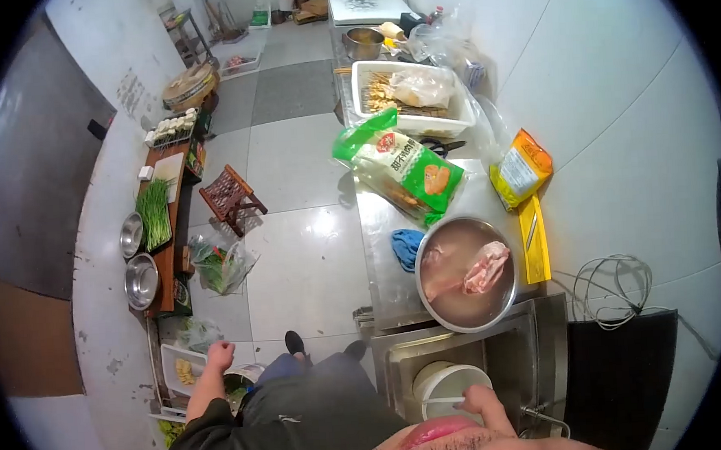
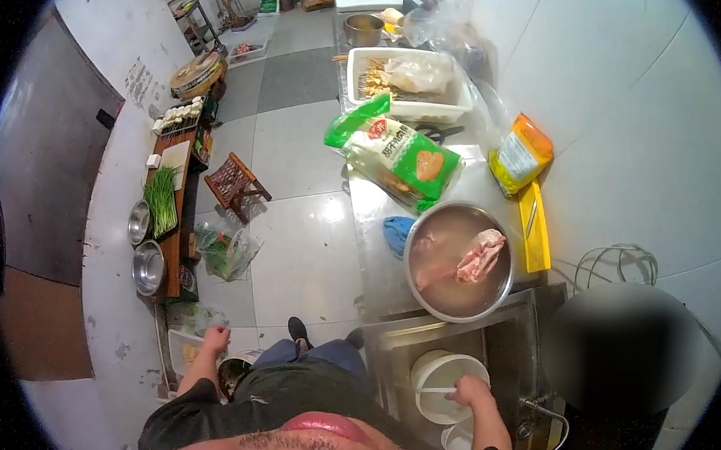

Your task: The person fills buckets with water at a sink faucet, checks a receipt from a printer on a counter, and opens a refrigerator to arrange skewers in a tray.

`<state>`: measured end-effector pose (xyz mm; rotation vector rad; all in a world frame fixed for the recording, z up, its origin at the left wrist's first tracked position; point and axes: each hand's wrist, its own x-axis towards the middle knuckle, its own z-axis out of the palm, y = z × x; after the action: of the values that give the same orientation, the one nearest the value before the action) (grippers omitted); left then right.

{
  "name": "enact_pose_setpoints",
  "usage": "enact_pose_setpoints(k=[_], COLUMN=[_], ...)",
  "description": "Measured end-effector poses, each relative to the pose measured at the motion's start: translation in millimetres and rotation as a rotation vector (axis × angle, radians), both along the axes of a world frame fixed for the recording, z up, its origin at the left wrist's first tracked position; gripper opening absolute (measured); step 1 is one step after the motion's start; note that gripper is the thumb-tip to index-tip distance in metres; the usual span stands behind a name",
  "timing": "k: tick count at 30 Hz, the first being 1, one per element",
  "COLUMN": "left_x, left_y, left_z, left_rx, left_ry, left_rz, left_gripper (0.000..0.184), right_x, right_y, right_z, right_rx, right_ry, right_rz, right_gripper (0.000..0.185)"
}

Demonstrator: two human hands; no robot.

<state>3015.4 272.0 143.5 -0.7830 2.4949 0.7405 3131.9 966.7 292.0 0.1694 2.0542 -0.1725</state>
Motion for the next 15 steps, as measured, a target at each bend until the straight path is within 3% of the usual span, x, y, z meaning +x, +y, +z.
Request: enact_pose_setpoints(k=[3, 6, 8, 15], left_x=[-17, -33, -47, -120], left_y=[1, -1, -19, -26], left_z=[-20, -19, -39, -22], left_rx=[0.070, 0.099, 0.093, 0.014], left_ry=[0.010, -0.001, 0.010, 0.009], left_rz=[0.014, -0.004, -0.040, -0.102], left_gripper=[0.032, 0.033, 0.033, 0.032], right_x=[24, 28, 47, 71], right_y=[4, -19, -16, -28], right_z=[18, 59, 47, 77], right_rx=[-0.030, 0.032, -0.017, 0.011], right_ry=[-0.048, -0.052, 0.042, 0.283], right_rz=[0.018, -0.179, -0.307, -0.597], right_gripper=[0.046, 0.049, 0.048, 0.043])
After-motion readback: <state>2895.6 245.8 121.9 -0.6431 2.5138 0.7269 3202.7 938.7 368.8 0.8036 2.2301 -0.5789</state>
